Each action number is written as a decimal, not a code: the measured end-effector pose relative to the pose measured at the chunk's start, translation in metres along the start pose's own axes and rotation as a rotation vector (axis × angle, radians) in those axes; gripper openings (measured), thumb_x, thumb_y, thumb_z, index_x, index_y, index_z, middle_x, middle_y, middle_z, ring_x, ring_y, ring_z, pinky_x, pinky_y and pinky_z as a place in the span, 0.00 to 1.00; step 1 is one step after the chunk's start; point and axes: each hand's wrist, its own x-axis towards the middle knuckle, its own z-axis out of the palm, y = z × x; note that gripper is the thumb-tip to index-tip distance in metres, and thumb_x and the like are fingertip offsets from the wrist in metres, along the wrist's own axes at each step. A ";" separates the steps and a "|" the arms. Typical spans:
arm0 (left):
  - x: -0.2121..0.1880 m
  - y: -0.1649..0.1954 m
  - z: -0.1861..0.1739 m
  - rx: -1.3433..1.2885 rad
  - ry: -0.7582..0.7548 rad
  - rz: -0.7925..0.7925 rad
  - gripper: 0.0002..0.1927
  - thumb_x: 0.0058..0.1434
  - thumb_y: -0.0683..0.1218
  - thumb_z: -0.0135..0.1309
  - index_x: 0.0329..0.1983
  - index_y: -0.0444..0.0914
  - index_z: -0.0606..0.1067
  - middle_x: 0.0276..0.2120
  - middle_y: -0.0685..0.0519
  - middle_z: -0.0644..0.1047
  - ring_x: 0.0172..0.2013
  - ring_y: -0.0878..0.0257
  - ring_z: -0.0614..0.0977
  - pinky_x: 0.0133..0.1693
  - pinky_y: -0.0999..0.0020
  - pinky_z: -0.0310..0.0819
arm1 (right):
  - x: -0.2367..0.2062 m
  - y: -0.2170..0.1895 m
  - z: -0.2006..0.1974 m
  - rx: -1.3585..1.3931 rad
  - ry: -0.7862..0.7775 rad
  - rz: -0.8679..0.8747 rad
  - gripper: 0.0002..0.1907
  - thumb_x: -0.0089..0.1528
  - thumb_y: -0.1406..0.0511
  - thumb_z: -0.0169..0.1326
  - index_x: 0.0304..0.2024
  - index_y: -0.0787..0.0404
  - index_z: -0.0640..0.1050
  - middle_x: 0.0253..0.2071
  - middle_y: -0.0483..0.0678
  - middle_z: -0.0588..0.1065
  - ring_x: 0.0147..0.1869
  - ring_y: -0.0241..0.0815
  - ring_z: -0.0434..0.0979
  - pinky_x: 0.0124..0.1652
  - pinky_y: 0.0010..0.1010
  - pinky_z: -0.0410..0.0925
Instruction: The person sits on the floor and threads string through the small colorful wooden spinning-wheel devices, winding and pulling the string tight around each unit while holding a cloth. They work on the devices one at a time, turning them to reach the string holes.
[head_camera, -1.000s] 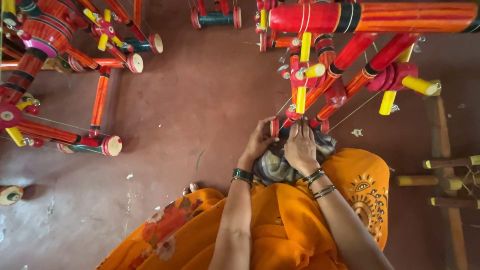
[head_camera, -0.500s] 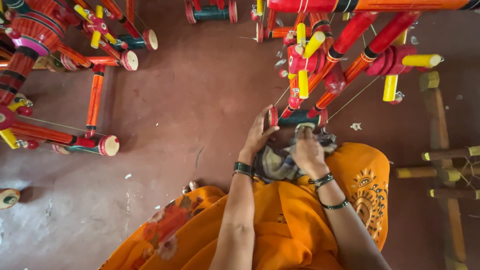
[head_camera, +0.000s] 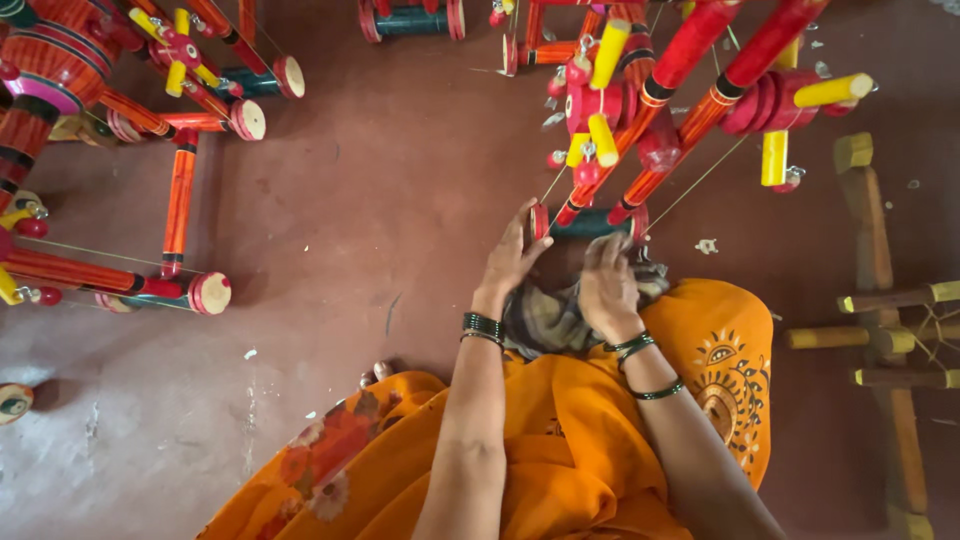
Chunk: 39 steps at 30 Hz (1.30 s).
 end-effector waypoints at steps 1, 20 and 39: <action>0.000 0.003 -0.001 -0.014 -0.008 -0.034 0.40 0.62 0.58 0.57 0.75 0.52 0.56 0.70 0.46 0.66 0.68 0.47 0.70 0.62 0.54 0.69 | 0.000 0.001 0.008 0.016 -0.086 -0.002 0.31 0.60 0.70 0.48 0.66 0.68 0.63 0.69 0.71 0.61 0.63 0.66 0.71 0.57 0.47 0.69; 0.009 -0.027 0.009 -0.070 -0.015 0.057 0.40 0.64 0.56 0.58 0.76 0.47 0.55 0.72 0.45 0.65 0.71 0.48 0.66 0.67 0.55 0.61 | 0.036 0.006 0.051 2.245 0.038 0.757 0.08 0.59 0.72 0.55 0.41 0.60 0.78 0.41 0.49 0.79 0.45 0.47 0.79 0.50 0.37 0.71; 0.007 -0.025 0.003 -0.077 -0.037 0.079 0.41 0.62 0.53 0.60 0.76 0.46 0.55 0.72 0.45 0.64 0.72 0.48 0.65 0.68 0.56 0.60 | 0.032 0.005 0.058 2.256 0.022 0.582 0.10 0.62 0.74 0.51 0.46 0.63 0.77 0.44 0.49 0.78 0.48 0.46 0.78 0.53 0.37 0.71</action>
